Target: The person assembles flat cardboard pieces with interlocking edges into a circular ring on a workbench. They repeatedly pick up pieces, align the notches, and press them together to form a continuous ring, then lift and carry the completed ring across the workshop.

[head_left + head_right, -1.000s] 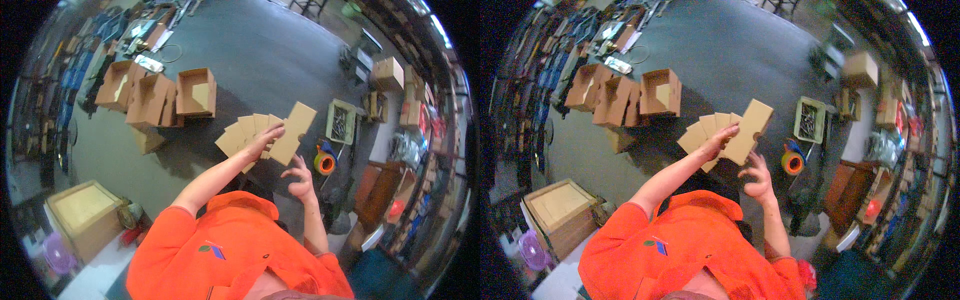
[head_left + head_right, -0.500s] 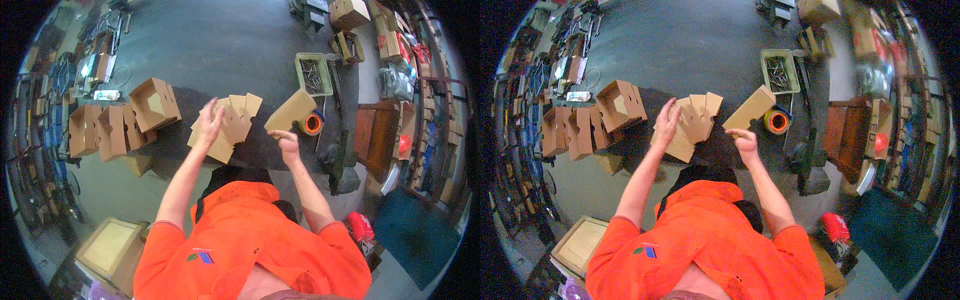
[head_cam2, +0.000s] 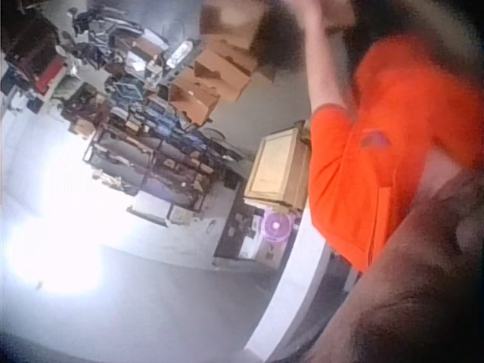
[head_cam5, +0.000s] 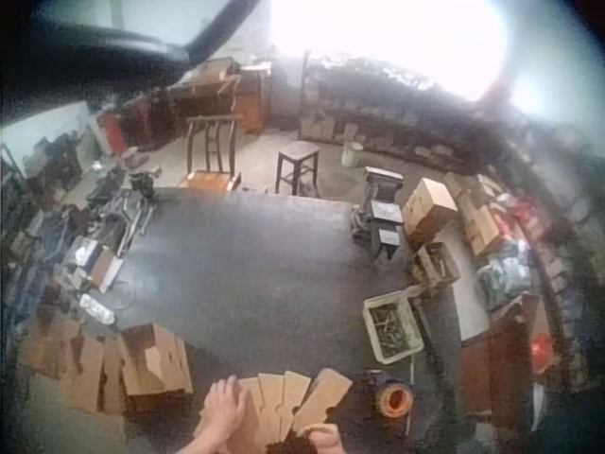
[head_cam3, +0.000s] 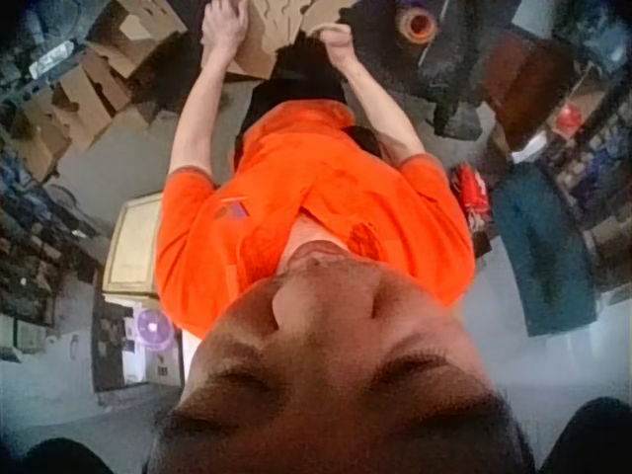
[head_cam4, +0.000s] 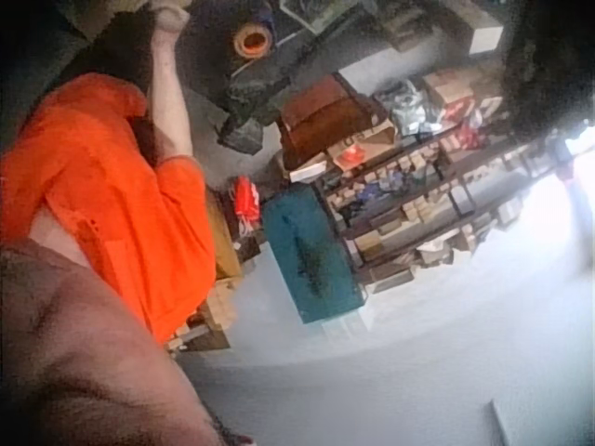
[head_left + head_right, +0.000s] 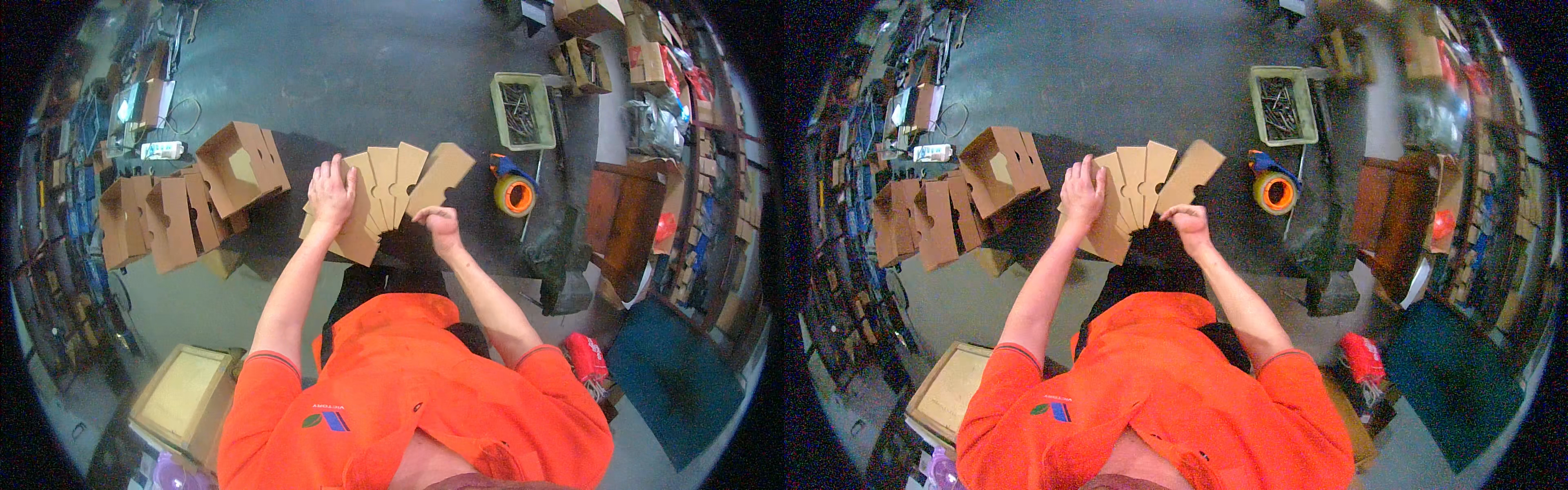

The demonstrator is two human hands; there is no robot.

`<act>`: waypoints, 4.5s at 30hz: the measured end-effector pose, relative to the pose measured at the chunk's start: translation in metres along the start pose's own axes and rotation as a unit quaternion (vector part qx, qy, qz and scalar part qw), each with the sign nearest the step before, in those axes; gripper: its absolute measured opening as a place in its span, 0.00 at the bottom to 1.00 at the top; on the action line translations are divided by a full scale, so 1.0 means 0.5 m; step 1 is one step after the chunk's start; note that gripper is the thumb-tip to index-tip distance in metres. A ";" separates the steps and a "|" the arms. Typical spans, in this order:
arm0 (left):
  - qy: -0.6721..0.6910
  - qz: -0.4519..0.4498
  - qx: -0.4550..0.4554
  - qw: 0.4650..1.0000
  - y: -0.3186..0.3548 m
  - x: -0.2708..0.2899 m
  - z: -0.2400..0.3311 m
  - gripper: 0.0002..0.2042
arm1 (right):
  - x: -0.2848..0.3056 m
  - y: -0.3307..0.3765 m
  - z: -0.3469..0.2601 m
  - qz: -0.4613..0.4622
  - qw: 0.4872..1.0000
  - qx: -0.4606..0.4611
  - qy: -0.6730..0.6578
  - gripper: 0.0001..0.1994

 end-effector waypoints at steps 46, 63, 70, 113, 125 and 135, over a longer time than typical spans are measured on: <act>0.911 0.127 0.174 0.350 0.266 0.182 -0.136 0.23 | -0.470 0.235 -0.316 -0.284 0.672 0.629 0.268 0.11; 0.815 -0.130 0.240 0.511 0.067 0.129 0.291 0.28 | -0.037 0.288 -0.248 -0.042 0.804 0.397 0.442 0.16; 0.812 -0.141 0.146 0.547 0.028 0.099 0.372 0.32 | 0.032 0.324 -0.265 -0.089 0.856 0.327 0.390 0.19; 0.012 -0.024 0.039 0.999 -0.034 -0.042 -0.011 0.21 | 0.001 -0.042 0.111 -0.005 0.888 -0.110 -0.446 0.08; 0.031 -0.021 0.058 0.998 -0.044 -0.048 -0.020 0.20 | 0.005 -0.148 0.173 0.029 0.896 -0.188 -0.401 0.23; 0.022 -0.016 0.061 0.998 -0.024 -0.029 -0.012 0.20 | -0.036 -0.136 0.172 0.036 0.907 -0.253 -0.335 0.24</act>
Point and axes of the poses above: each hand's wrist, its own y-axis away from the middle knuckle, its own x-axis out of the back of the hand, z = x × y, the point moved 9 cm from there along -y, towards the middle knuckle, and after that the axes turned 11 degrees about -x, right-handed, at the moved point
